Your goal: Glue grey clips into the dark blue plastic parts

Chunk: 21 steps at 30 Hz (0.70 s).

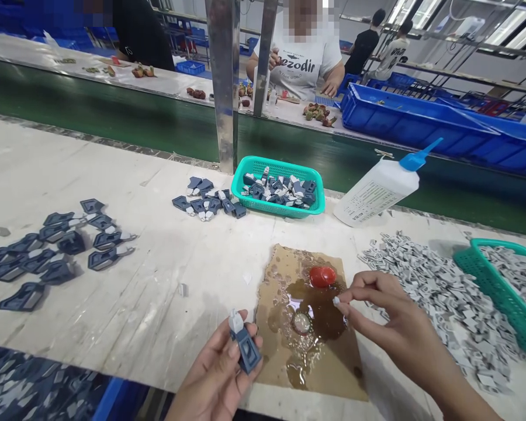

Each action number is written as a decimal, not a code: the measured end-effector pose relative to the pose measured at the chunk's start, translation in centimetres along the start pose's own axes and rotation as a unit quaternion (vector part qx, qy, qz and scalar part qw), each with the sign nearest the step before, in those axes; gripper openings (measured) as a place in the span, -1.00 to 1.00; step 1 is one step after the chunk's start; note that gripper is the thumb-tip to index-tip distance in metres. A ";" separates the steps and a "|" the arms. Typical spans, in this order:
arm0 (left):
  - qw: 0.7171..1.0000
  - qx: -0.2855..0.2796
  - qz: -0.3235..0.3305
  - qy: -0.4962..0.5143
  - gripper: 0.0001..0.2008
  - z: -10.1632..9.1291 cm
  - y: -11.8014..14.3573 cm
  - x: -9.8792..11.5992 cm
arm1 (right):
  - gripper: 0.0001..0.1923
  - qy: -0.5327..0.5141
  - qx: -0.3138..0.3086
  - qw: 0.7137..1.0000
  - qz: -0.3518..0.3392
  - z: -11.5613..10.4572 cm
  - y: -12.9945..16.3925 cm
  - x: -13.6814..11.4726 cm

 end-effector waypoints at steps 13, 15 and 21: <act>0.995 -0.077 0.046 -0.046 -0.70 1.7 -0.1 -1.7 | -0.90 -0.025 0.045 0.999 0.008 -0.1 1.3 -0.7; 0.993 -0.089 0.058 -0.058 -0.69 2.0 -0.2 -2.2 | -0.90 -0.083 0.039 0.996 0.011 -0.4 1.5 -2.0; 0.986 -0.102 0.085 -0.102 -0.71 2.8 -0.1 -2.8 | -0.96 -0.169 0.013 0.986 -0.004 0.2 1.9 -5.5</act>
Point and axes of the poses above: each hand's wrist, its own y-axis away from the middle knuckle, its own z-axis out of the palm, x = y × z, the point moved 8 cm from there along -y, towards the middle knuckle, and after that the axes turned 2 degrees about y, right-handed, at the moved point
